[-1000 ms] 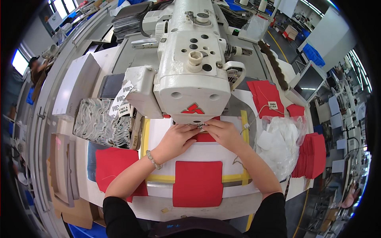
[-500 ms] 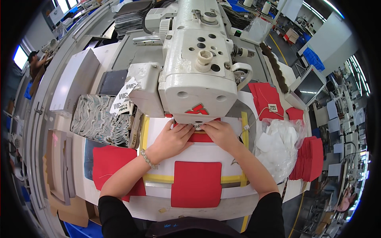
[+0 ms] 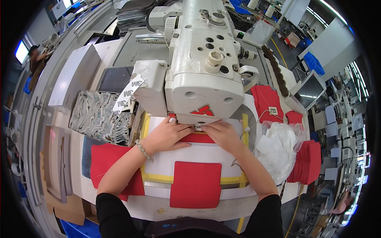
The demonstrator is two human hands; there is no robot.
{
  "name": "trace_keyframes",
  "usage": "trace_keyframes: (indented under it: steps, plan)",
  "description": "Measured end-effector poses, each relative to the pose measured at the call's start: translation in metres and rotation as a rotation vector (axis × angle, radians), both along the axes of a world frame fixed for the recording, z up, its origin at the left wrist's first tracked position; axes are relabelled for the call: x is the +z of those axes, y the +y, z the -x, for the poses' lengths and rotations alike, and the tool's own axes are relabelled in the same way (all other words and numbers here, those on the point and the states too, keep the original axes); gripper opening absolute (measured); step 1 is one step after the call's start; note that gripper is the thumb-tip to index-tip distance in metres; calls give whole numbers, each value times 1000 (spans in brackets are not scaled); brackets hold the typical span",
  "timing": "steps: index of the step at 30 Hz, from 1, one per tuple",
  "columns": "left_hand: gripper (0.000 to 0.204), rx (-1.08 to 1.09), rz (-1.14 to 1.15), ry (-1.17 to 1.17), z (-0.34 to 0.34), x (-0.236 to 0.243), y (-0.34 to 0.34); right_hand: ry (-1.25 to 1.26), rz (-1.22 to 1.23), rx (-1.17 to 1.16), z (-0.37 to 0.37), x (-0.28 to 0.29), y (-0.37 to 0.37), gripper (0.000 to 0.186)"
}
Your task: The person sews white rectangular labels onto red fabric pieces using an industrial sewing machine. They repeatedly pick up a red fabric piece, place a label on it, align it under the needle, sew the label, and then cut the thread with scissors before stacking the finished piece.
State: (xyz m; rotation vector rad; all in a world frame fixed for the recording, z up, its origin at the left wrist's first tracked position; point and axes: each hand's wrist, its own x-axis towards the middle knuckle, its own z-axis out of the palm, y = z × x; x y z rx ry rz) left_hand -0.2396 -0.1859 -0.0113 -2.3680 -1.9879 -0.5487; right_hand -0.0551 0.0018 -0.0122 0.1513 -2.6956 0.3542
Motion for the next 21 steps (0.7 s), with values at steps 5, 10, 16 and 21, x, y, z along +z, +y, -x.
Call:
trace_keyframes:
  steps: [5, 10, 16, 21]
  plan:
    - [44, 30, 43, -19, 1, 0, -1, 115, -167, -26, 5, 6, 0, 18]
    - [42, 49, 29, -36, -2, 1, 0, 174, -159, -114, 8, 1, -4, 13]
    - [41, 44, -46, -3, -3, -4, 1, 196, -176, -135, 8, -8, -7, 14]
    - [42, 61, -47, 21, -5, -4, -1, 98, -215, -132, -3, 1, -12, 17]
